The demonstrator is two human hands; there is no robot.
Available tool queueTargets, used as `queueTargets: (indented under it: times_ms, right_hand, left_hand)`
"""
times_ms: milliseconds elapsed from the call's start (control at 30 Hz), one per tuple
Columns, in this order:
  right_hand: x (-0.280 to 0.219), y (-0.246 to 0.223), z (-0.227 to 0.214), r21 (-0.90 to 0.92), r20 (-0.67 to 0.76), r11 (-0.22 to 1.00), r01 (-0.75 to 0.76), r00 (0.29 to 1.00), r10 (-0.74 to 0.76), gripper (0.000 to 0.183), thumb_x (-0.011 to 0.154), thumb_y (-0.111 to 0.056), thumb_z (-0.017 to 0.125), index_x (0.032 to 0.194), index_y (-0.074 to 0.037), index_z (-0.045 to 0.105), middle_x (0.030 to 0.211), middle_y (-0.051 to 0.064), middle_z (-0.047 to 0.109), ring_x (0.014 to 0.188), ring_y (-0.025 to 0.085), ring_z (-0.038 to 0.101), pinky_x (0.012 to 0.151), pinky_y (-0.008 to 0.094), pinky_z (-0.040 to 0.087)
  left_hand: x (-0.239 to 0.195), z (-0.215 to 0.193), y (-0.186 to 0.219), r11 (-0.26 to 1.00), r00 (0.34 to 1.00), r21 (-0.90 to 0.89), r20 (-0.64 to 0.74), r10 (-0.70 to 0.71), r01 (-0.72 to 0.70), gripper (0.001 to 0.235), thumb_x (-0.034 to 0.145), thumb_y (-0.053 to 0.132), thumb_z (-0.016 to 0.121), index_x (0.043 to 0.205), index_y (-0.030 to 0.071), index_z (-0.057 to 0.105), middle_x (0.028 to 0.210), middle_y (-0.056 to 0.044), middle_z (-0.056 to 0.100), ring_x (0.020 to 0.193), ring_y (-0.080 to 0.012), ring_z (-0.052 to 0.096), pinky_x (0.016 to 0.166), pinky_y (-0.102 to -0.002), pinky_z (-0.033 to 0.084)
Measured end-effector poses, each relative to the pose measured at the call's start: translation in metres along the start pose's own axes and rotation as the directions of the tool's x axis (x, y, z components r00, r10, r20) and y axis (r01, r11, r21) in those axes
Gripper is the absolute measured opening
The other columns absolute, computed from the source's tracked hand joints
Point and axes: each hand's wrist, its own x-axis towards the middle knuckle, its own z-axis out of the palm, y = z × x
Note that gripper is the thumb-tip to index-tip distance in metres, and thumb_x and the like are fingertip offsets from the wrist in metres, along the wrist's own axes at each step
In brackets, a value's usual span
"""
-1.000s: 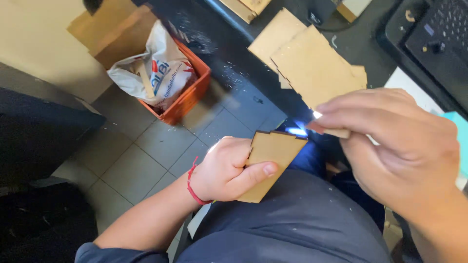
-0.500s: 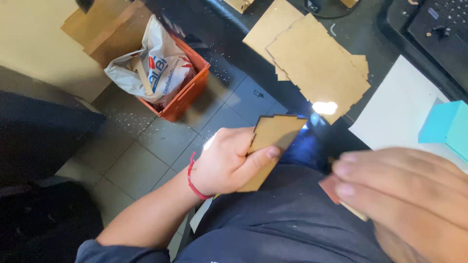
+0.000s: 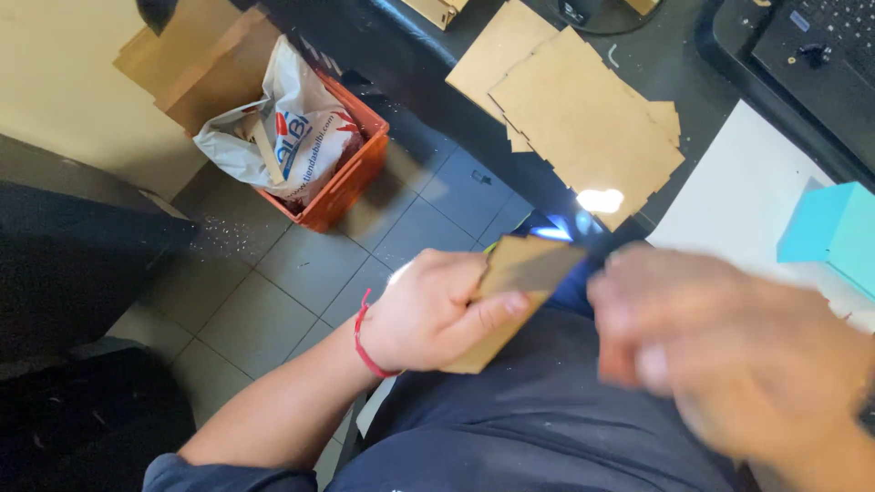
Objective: Sanding the edges of laser-cut wooden pieces with sandpaper
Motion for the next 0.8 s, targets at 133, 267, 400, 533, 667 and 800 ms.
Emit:
queueTargets:
  times_ms: [133, 267, 400, 533, 667, 800]
  right_hand:
    - [-0.022, 0.019, -0.024, -0.121, 0.221, 0.985, 0.123, 0.971, -0.094, 0.018, 0.096, -0.033, 0.051, 0.107, -0.024, 0.063, 0.123, 0.000, 0.067, 0.093, 0.020, 0.069, 0.097, 0.044, 0.055]
    - [0.019, -0.008, 0.015, -0.232, -0.303, 0.851, -0.471, 0.866, 0.397, 0.017, 0.097, 0.016, 0.046, 0.111, 0.010, 0.054, 0.100, 0.020, 0.063, 0.096, 0.024, 0.064, 0.091, 0.031, 0.055]
    - [0.021, 0.013, 0.006, -0.421, 0.127, 0.837, -0.350, 0.891, 0.437, 0.056, 0.090, -0.044, 0.047, 0.130, -0.007, 0.060, 0.080, 0.004, 0.053, 0.072, 0.014, 0.050, 0.069, 0.028, 0.041]
    - [0.001, 0.026, 0.006, -0.446, 0.102, 0.754, -0.483, 0.809, 0.579, 0.023, 0.079, -0.027, 0.080, 0.077, -0.011, 0.063, 0.056, -0.004, 0.041, 0.055, 0.010, 0.035, 0.052, 0.026, 0.032]
    - [-0.042, 0.058, 0.001, 0.496, -0.123, 0.707, -0.505, 0.765, 0.633, 0.021, 0.080, -0.012, 0.076, 0.085, -0.004, 0.058, 0.068, 0.007, 0.061, 0.057, 0.010, 0.054, 0.054, 0.022, 0.045]
    - [-0.037, 0.061, 0.032, 0.822, -0.162, 0.482, -0.304, 0.687, 0.708, 0.028, 0.081, -0.013, 0.080, 0.102, -0.007, 0.062, 0.084, 0.008, 0.064, 0.060, 0.010, 0.055, 0.048, 0.019, 0.043]
  left_hand:
    - [0.002, -0.003, -0.001, 1.000, 0.997, 0.008, 0.069, -0.018, 0.018, 0.048, 0.098, 0.049, 0.040, 0.071, 0.009, 0.045, 0.057, -0.008, 0.048, 0.048, -0.0316, 0.048, 0.047, -0.043, 0.036]
    - [0.008, -0.005, 0.005, 0.995, 0.974, -0.076, 0.208, 0.086, -0.072, 0.047, 0.100, 0.046, 0.038, 0.073, 0.008, 0.040, 0.060, -0.008, 0.043, 0.050, -0.0315, 0.042, 0.051, -0.043, 0.036]
    - [0.013, -0.011, 0.016, 0.996, 0.958, -0.035, 0.274, 0.091, -0.085, 0.045, 0.098, 0.046, 0.042, 0.074, 0.008, 0.046, 0.059, -0.015, 0.052, 0.055, -0.0409, 0.054, 0.052, -0.050, 0.036]
    - [0.016, -0.030, 0.020, 0.983, 0.942, -0.180, 0.337, 0.018, 0.046, 0.042, 0.095, 0.045, 0.049, 0.072, 0.012, 0.040, 0.058, -0.001, 0.041, 0.052, -0.0208, 0.038, 0.052, -0.036, 0.033]
    - [0.002, -0.048, -0.030, 0.514, 0.854, -0.793, 0.481, 0.197, 0.328, 0.096, 0.089, 0.078, 0.049, 0.141, -0.003, 0.051, 0.116, -0.011, 0.067, 0.083, -0.0162, 0.066, 0.064, -0.026, 0.053]
    - [-0.023, -0.021, -0.054, -0.153, 0.947, -0.937, 0.296, 0.127, 0.314, 0.077, 0.085, 0.013, 0.053, 0.151, -0.014, 0.025, 0.151, -0.036, 0.034, 0.144, -0.0454, 0.036, 0.125, -0.052, 0.021]
